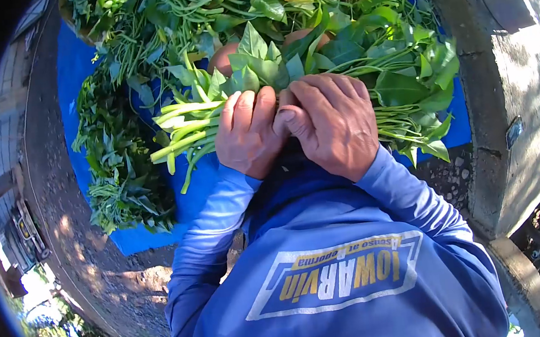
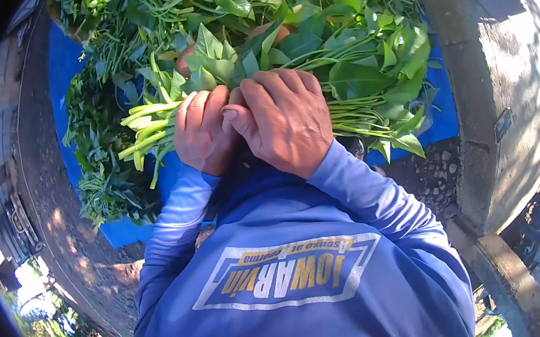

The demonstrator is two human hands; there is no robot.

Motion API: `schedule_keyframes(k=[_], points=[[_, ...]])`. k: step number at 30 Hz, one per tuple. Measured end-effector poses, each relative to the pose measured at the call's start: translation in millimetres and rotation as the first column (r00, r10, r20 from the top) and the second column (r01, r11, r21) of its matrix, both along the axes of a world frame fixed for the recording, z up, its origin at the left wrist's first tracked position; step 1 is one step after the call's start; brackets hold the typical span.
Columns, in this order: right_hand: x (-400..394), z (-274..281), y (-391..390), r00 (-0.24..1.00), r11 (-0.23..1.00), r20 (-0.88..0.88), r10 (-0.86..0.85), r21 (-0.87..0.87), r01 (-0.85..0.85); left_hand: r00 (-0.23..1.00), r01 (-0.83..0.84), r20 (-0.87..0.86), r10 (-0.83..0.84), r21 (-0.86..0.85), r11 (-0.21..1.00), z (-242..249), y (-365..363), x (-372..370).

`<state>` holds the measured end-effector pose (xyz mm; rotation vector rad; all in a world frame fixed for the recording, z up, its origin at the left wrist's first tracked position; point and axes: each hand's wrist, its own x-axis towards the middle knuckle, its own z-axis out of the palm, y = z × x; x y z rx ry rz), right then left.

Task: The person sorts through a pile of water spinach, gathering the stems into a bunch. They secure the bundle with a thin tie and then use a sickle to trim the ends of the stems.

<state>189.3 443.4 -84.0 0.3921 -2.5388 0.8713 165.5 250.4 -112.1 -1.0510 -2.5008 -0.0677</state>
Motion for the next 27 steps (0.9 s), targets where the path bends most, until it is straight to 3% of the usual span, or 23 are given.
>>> schedule_keyframes(k=[1,3,6,8,10,12,14,19,24,27], points=[[3.4,0.0,0.6,1.000,1.000,-0.008,0.002,-0.029,-0.003,0.998,-0.050,0.048,0.051,-0.008,0.999,4.0,2.9,8.8],[3.4,9.3,7.4,0.985,0.996,0.147,0.091,-0.005,-0.091,0.965,-0.174,0.195,0.174,-0.016,0.985,15.6,10.2,26.2],[-0.3,32.1,13.5,0.931,0.973,0.312,0.191,0.064,-0.222,0.870,-0.146,0.486,0.079,0.102,0.984,52.1,-3.4,40.5],[2.8,45.0,10.5,0.901,0.955,0.398,0.174,0.154,-0.252,0.821,-0.130,0.570,-0.039,0.253,0.959,66.9,-12.8,37.2],[9.1,50.1,6.3,0.887,0.944,0.426,0.180,0.179,-0.277,0.801,-0.218,0.597,-0.045,0.361,0.907,73.7,-22.2,42.2],[17.6,52.3,3.3,0.880,0.939,0.437,0.185,0.185,-0.290,0.803,-0.373,0.593,0.063,0.418,0.828,79.6,-31.4,50.7],[27.0,49.6,1.9,0.875,0.943,0.441,0.201,0.156,-0.295,0.874,-0.397,0.410,0.260,0.297,0.869,90.1,-35.9,41.8],[43.1,52.0,6.3,0.847,0.937,0.455,0.273,0.072,-0.341,0.769,-0.490,0.478,0.424,0.014,0.872,93.9,-47.6,52.3],[48.9,55.5,4.5,0.828,0.938,0.478,0.293,0.026,-0.347,0.776,-0.571,0.327,0.540,-0.001,0.821,102.3,-42.9,53.3],[50.4,57.3,2.9,0.825,0.936,0.473,0.310,0.003,-0.353,0.693,-0.630,0.370,0.619,-0.107,0.769,86.9,-58.0,61.3]])
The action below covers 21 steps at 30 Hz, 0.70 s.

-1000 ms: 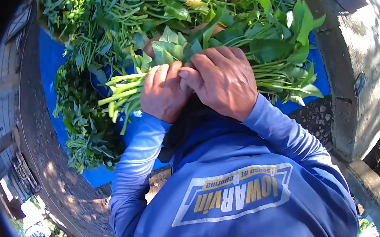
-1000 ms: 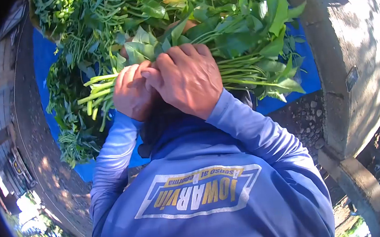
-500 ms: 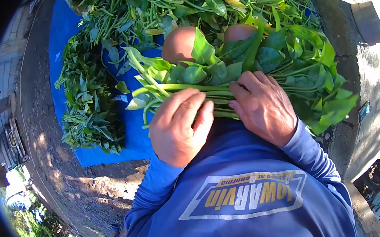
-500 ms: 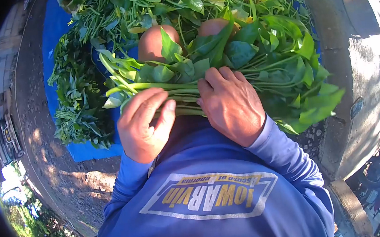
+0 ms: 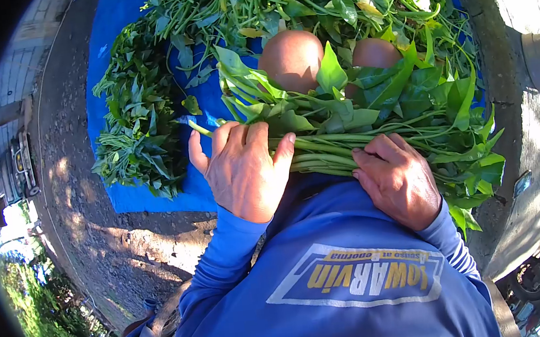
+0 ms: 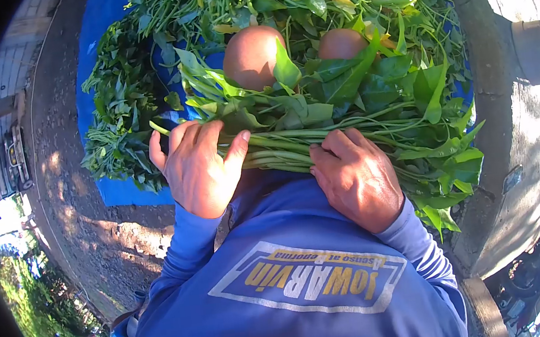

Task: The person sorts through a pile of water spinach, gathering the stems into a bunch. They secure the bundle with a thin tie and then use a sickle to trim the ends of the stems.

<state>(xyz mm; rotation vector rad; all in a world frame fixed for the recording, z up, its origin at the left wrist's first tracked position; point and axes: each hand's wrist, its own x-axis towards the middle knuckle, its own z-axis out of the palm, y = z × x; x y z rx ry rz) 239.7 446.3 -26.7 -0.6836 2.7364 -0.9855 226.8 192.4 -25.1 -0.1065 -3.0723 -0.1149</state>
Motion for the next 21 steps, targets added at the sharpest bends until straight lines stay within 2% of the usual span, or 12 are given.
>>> schedule_keyframes(k=[4,7,11,14,15,17,19,20,21], points=[[-0.1,1.7,-2.3,1.000,1.000,-0.018,0.013,-0.002,-0.013,0.998,-0.056,-0.015,0.055,-0.048,0.997,-6.9,2.9,4.4],[-2.1,2.5,-2.9,1.000,1.000,-0.016,0.024,0.001,-0.024,0.995,-0.016,-0.095,0.010,-0.062,0.998,-14.5,10.3,1.1],[-4.8,6.3,-2.9,1.000,1.000,0.003,0.023,-0.016,-0.022,0.992,0.108,-0.072,-0.104,0.048,0.993,-23.8,8.3,5.9],[-8.8,13.2,-6.9,0.997,0.994,-0.001,0.076,0.072,-0.076,0.970,0.231,-0.080,-0.229,0.012,0.973,-28.2,0.0,9.3],[-10.7,15.7,-12.2,0.992,0.993,-0.038,0.119,-0.004,-0.119,0.954,0.284,-0.097,-0.283,0.001,0.959,-30.3,-0.7,8.9],[-18.0,21.0,-30.5,0.974,0.966,-0.121,0.194,-0.152,-0.211,0.937,0.351,-0.066,-0.344,0.170,0.921,-21.1,5.3,5.6],[-31.5,21.2,-48.4,0.917,0.918,-0.220,0.333,-0.148,-0.369,0.874,0.483,-0.064,-0.482,0.241,0.842,-27.7,1.0,3.6],[-36.3,17.0,-54.0,0.904,0.922,-0.211,0.371,-0.034,-0.386,0.868,0.487,-0.049,-0.494,0.275,0.829,-31.9,-3.9,3.5],[-37.5,7.2,-54.2,0.918,0.945,-0.224,0.327,0.046,-0.325,0.862,0.491,-0.037,-0.505,0.307,0.815,-36.2,-9.9,2.8]])
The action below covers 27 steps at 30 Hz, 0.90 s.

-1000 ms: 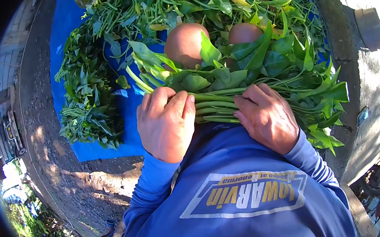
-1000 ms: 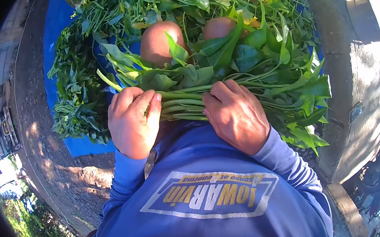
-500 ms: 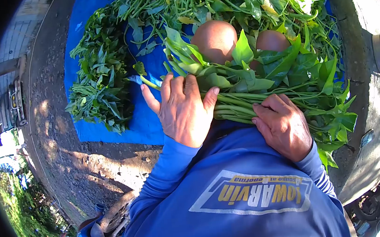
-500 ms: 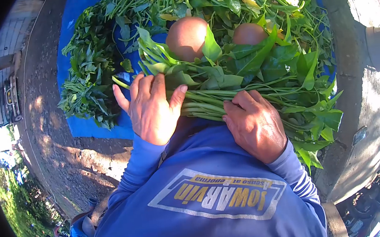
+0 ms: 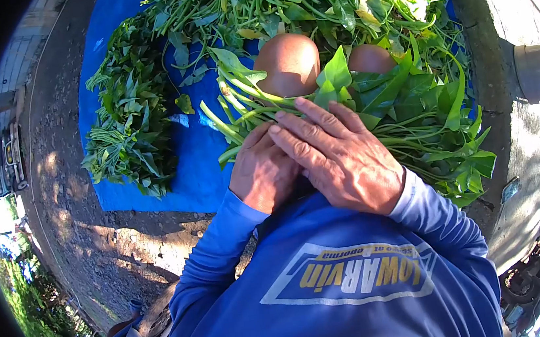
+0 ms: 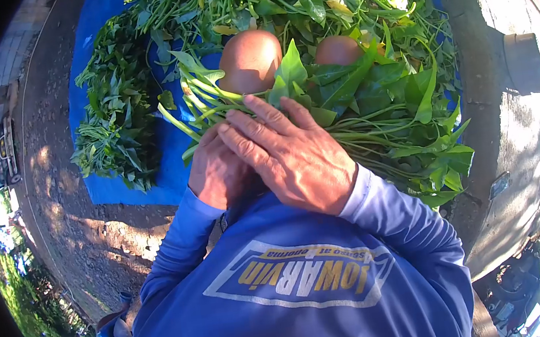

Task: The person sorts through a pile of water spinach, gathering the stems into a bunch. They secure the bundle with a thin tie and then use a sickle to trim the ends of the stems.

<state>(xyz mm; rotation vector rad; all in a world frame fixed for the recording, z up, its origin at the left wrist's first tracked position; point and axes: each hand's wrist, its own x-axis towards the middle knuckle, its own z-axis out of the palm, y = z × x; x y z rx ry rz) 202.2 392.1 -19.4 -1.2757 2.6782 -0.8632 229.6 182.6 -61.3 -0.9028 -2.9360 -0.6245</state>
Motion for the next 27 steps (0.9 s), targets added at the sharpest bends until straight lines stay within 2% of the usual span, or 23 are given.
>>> schedule_keyframes(k=[1,2,3,4,6,7,10,15,18,20,22,23,24,25,27], points=[[-2.4,-6.6,3.3,0.997,0.993,-0.053,-0.060,0.099,0.065,1.000,0.013,0.028,-0.013,0.022,1.000,-2.4,-2.9,-1.7],[-4.8,-11.6,8.8,0.988,0.972,-0.109,-0.111,0.194,0.131,0.996,0.035,-0.089,-0.025,0.106,0.994,-2.4,-2.7,-6.3],[-7.9,-15.7,13.1,0.966,0.967,-0.201,-0.164,0.162,0.198,0.993,-0.114,-0.001,0.117,0.211,0.971,-0.3,1.5,-1.2],[-7.6,-17.1,19.2,0.971,0.964,-0.163,-0.176,0.172,0.204,0.963,-0.269,0.103,0.249,0.298,0.916,1.8,6.8,4.3],[-5.2,-19.9,27.8,0.976,0.958,-0.077,-0.203,0.188,0.215,0.906,-0.414,0.036,0.423,0.290,0.863,8.7,9.4,0.4],[-5.1,-27.8,27.0,0.962,0.965,-0.127,-0.240,0.074,0.250,0.864,-0.482,0.001,0.503,0.288,0.828,10.8,10.2,-3.4],[-1.0,-30.7,25.2,0.963,0.963,-0.090,-0.254,0.063,0.260,0.793,-0.608,0.099,0.601,0.050,0.793,8.9,14.3,-15.6],[-0.1,-34.2,29.0,0.958,0.959,-0.076,-0.278,0.041,0.282,0.843,-0.532,0.123,0.523,0.063,0.844,-4.0,22.2,-30.6],[2.6,-36.1,30.2,0.953,0.954,-0.048,-0.299,0.022,0.300,0.884,-0.467,0.084,0.460,0.210,0.859,-15.4,22.5,-31.2],[2.8,-37.0,32.2,0.953,0.952,-0.022,-0.303,0.030,0.304,0.947,-0.319,0.099,0.305,0.181,0.930,-13.6,19.9,-34.1],[4.8,-30.9,31.9,0.918,0.917,-0.055,-0.393,-0.098,0.387,0.991,-0.123,0.070,0.111,0.218,0.968,4.1,22.6,-35.8],[4.7,-26.0,31.2,0.898,0.893,-0.071,-0.435,-0.166,0.419,0.974,-0.142,0.194,0.116,0.124,0.982,14.3,26.4,-32.7],[2.4,-19.1,31.6,0.938,0.921,-0.062,-0.341,-0.222,0.320,0.991,-0.104,0.092,0.094,0.104,0.989,4.6,26.5,-30.1],[0.1,-9.8,31.7,0.968,0.935,-0.056,-0.244,-0.278,0.220,0.994,-0.072,0.093,0.065,0.077,0.994,7.4,26.4,-31.5],[2.6,17.4,24.5,0.992,0.948,0.109,-0.060,-0.303,0.091,0.993,0.049,0.105,-0.054,0.045,0.998,9.2,23.1,-32.3]])
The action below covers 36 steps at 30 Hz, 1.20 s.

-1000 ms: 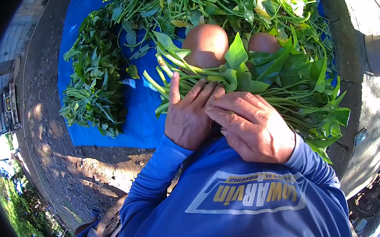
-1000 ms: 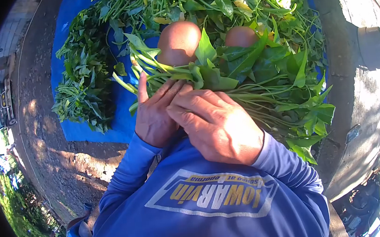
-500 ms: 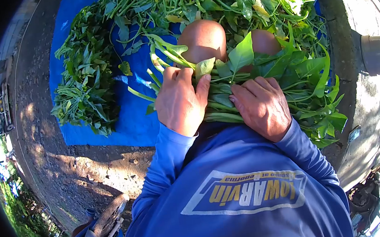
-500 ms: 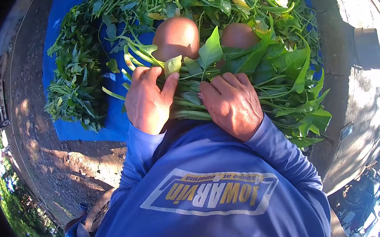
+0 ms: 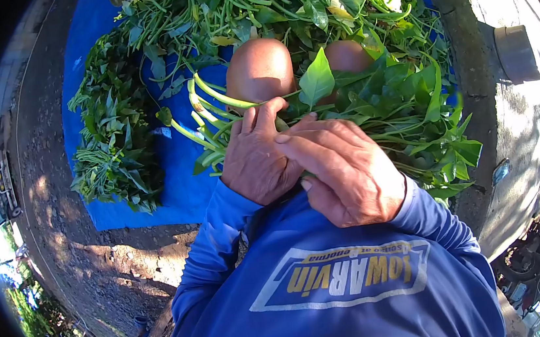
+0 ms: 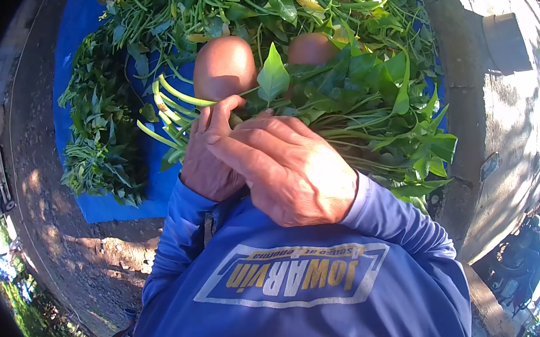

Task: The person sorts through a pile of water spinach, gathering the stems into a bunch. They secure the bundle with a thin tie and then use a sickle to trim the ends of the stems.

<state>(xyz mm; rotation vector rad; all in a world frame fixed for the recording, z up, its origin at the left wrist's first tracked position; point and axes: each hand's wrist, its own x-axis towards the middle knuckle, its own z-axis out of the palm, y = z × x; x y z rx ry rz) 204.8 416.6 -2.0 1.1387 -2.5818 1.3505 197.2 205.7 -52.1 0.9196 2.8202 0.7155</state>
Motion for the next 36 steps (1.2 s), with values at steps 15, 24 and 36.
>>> schedule_keyframes(k=[15,24,36], points=[[-9.3,-32.8,14.9,0.972,0.818,-0.054,-0.231,0.530,0.223,0.952,-0.302,0.036,0.303,-0.021,0.953,9.4,-14.9,-20.4],[-9.0,-39.2,17.2,0.972,0.856,-0.057,-0.228,0.464,0.228,0.943,-0.325,0.048,0.328,-0.064,0.943,43.2,-54.4,-10.8],[-12.7,-44.5,18.2,0.968,0.891,-0.034,-0.248,0.384,0.242,0.968,-0.192,0.189,0.165,0.135,0.972,4.5,-16.7,-9.2]])
